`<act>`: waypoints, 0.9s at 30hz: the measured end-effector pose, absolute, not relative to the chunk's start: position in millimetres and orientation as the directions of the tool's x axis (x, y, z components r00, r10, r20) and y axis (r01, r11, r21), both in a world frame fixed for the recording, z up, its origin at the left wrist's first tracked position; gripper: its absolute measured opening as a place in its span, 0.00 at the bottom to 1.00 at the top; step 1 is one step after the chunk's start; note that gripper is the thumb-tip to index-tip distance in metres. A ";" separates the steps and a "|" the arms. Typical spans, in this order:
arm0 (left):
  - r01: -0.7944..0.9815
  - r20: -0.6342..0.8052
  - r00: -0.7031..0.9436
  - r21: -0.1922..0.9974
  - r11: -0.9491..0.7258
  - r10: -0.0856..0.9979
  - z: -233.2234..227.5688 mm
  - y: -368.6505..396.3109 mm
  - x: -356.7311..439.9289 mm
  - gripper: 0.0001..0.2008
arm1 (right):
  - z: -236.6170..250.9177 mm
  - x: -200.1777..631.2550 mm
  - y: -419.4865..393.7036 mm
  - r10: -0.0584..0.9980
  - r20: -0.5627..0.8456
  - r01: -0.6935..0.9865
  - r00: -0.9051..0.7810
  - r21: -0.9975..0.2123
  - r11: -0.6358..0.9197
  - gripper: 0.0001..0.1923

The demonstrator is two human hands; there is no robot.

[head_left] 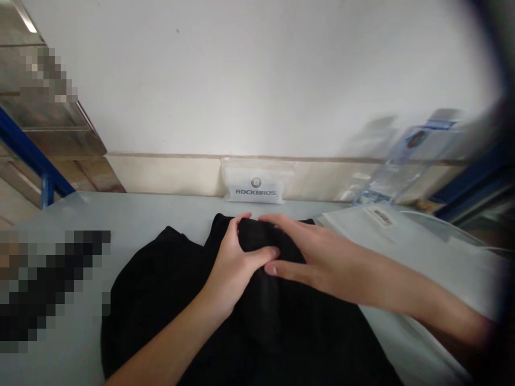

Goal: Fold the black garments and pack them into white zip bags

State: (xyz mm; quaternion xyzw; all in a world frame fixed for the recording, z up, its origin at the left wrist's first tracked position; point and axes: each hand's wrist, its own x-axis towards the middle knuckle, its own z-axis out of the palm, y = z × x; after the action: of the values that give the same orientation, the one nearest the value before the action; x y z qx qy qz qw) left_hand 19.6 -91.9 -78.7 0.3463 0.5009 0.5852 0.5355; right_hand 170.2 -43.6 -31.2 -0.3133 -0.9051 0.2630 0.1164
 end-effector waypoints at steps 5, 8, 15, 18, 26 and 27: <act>-0.618 -0.190 0.068 0.763 0.191 0.979 -75.3 -83.3 1.2 0.19 | -54.2 203.7 -29.9 0.814 -0.048 0.306 -0.579 -0.938 0.162 0.32; -0.546 -0.158 -0.205 0.838 0.021 0.966 -76.0 -77.3 -8.7 0.20 | -60.3 225.2 -16.9 0.914 0.036 0.371 -0.405 -0.907 0.200 0.30; 0.613 0.636 0.190 0.518 -0.597 0.747 -70.7 -100.9 8.5 0.11 | -60.9 220.2 -41.7 0.762 0.422 0.701 -0.492 -0.327 0.634 0.13; 0.753 0.346 0.504 0.273 -0.599 0.792 -76.6 -105.1 19.1 0.11 | -71.7 204.1 -68.2 0.698 0.257 0.678 -0.669 -0.173 0.714 0.12; 0.995 0.251 0.043 0.079 -0.065 0.967 -65.8 -84.4 -71.3 0.17 | -76.7 199.3 -77.7 0.651 0.037 0.653 -0.758 0.048 0.756 0.09; 0.998 0.353 -0.055 0.056 0.038 0.934 -60.7 -85.0 -79.1 0.17 | -74.7 201.6 -76.4 0.642 0.041 0.643 -0.765 0.034 0.765 0.09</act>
State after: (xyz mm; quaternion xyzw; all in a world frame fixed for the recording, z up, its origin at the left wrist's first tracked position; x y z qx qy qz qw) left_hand -79.1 -85.0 -60.7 0.6784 0.7119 0.1444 -0.1103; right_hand 201.6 -76.4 -74.7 -0.3422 -0.9393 -0.0229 0.0134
